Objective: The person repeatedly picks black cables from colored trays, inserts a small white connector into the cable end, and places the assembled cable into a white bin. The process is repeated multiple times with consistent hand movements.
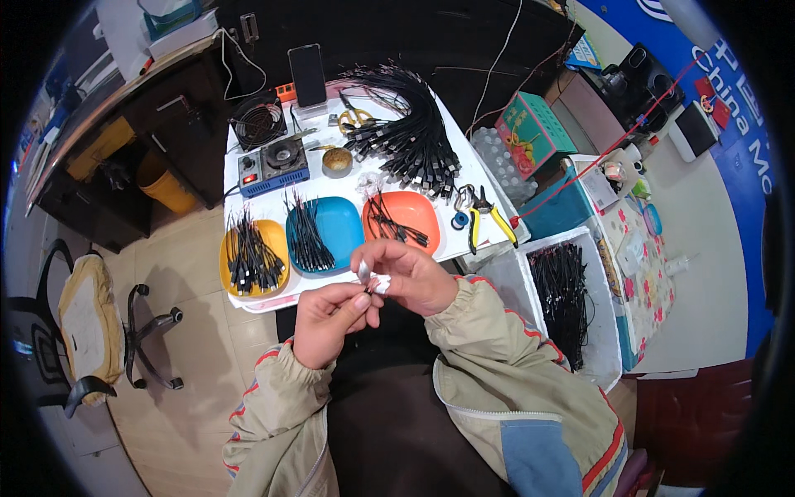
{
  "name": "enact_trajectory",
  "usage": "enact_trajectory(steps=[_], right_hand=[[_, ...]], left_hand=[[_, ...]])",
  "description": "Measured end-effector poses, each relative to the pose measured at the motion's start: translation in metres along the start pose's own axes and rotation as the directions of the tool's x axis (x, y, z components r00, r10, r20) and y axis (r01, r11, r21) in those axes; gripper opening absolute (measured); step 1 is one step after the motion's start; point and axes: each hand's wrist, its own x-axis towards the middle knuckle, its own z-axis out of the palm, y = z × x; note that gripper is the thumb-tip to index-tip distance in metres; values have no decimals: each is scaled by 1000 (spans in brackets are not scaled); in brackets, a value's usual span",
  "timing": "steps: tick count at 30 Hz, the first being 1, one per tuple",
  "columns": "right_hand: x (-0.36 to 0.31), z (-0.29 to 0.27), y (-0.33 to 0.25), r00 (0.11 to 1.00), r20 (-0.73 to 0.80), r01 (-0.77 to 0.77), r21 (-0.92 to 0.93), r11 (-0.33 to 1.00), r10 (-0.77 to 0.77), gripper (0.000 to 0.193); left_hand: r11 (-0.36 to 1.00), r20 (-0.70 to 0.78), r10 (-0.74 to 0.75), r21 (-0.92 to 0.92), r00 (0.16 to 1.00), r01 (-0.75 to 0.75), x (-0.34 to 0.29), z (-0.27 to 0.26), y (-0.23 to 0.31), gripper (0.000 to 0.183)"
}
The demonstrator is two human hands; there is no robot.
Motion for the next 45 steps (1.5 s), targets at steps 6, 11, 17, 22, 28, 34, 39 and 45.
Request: enact_trajectory(steps=[6,11,17,22,28,34,39,45], right_hand=[[17,-14,23,987,50,-156,444,882,150,15],[18,-23,36,967,2,-211,564,798,254,20],[92,-153,-51,903,-426,-236,-596,767,-54,16],[178,-298,-90,551,-773,-776,-613,146,-316,40],[190,-344,-83,560,-750,-818,-569,-89,-353,38],[142,-278,-130,503,-864,-564,-337,754,-10,23],[72,-150,-158,819,-540,-174,-555,814,-193,20],[-30,-16,-68,999,19,15,-989,-145,-25,10]], left_hand=[[993,-67,-8,-120,998,0,15,-16,-10,19],[998,-91,9,-67,996,-15,29,-23,-21,18],[999,-147,-3,-54,989,-5,40,-37,-15,16],[982,-162,-47,-189,986,16,47,-44,-20,16],[989,-187,-40,-149,982,12,44,-47,-23,16],[984,-200,27,-169,979,-62,37,-42,-23,16],[966,-194,39,-242,980,-87,35,-32,-11,18],[920,54,-18,-390,998,38,49,2,-10,19]])
